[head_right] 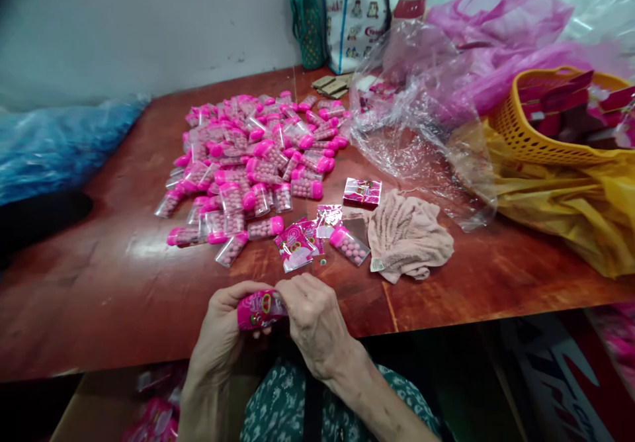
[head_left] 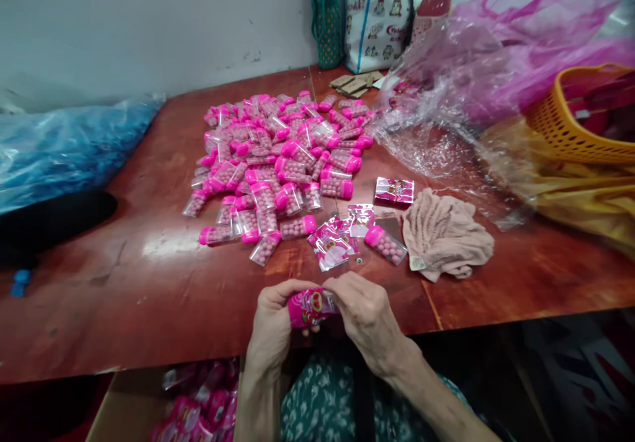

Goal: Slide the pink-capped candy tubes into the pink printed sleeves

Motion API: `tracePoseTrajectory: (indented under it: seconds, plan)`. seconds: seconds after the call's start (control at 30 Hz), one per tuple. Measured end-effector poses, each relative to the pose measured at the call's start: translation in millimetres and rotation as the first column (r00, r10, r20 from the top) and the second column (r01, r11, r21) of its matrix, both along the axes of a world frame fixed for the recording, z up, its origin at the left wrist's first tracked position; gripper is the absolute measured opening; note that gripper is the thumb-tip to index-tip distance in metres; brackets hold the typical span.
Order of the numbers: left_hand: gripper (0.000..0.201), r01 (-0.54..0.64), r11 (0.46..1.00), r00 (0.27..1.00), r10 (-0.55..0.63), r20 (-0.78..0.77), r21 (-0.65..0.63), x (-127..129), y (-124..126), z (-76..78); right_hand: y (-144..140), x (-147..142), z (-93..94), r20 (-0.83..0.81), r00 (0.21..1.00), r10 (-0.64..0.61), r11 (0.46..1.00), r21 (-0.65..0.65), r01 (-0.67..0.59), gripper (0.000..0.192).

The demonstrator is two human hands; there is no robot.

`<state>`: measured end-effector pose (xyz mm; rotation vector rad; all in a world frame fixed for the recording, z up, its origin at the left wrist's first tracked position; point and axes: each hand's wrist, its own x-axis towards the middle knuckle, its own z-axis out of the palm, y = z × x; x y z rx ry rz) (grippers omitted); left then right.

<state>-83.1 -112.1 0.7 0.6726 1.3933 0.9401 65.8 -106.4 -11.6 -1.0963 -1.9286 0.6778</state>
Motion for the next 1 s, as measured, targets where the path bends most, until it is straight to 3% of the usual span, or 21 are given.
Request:
tracePoseTrajectory:
  seconds: [0.17,0.27,0.33,0.4,0.43,0.47,0.53,0.6,0.73,0.8,0.9,0.93,1.0]
  plan:
    - [0.012,0.0,1.0,0.994,0.002,-0.107,0.025,6,-2,1.4,2,3,6.4,0.031,0.999,0.032,0.997,-0.065,-0.029,0.03]
    - [0.015,-0.086,0.993,0.99,0.093,-0.104,0.075,-1,-1,0.0,7,25,6.2,0.055,0.991,-0.122,0.992,-0.005,0.122,0.034]
    - [0.018,-0.219,0.966,0.968,0.232,-0.092,0.135,-9,-1,-2.3,11,52,4.2,0.062,0.91,-0.41,0.911,0.075,0.405,0.032]
    - [0.02,-0.326,0.928,0.938,0.341,-0.062,0.18,-14,0,-4.5,15,81,1.8,0.064,0.731,-0.68,0.73,0.155,0.665,0.029]
    - [0.019,-0.345,0.919,0.932,0.36,-0.046,0.191,-14,0,-5.2,17,93,0.3,0.117,0.654,-0.747,0.662,0.207,0.72,0.029]
    - [0.019,-0.346,0.917,0.933,0.358,-0.03,0.197,-12,1,-5.5,20,103,-1.8,0.199,0.597,-0.778,0.629,0.255,0.735,0.033]
    - [0.018,-0.313,0.927,0.947,0.321,-0.005,0.206,-5,1,-4.7,25,115,-8.2,0.362,0.546,-0.756,0.649,0.298,0.7,0.042]
    - [0.017,-0.292,0.931,0.954,0.299,0.002,0.219,4,0,-3.2,31,117,-17.0,0.428,0.532,-0.73,0.669,0.291,0.684,0.033]
    - [0.017,-0.29,0.928,0.953,0.304,-0.022,0.233,15,-3,-2.9,37,123,-29.2,0.323,0.54,-0.777,0.624,0.291,0.725,0.023]
    - [0.017,-0.294,0.927,0.952,0.306,-0.018,0.233,17,-4,-3.6,33,134,-28.9,0.316,0.623,-0.716,0.694,0.227,0.683,0.024]
    - [0.013,-0.328,0.926,0.944,0.324,0.053,0.186,18,-4,-2.3,22,149,-25.5,0.38,0.79,-0.481,0.872,0.113,0.477,0.032]
    - [0.012,-0.335,0.929,0.942,0.325,0.085,0.158,18,-3,-1.3,19,151,-25.2,0.379,0.812,-0.443,0.893,0.104,0.439,0.031]
    - [0.01,-0.338,0.936,0.936,0.323,0.136,0.102,19,-1,0.9,17,151,-27.0,0.354,0.796,-0.491,0.87,0.141,0.473,0.025]
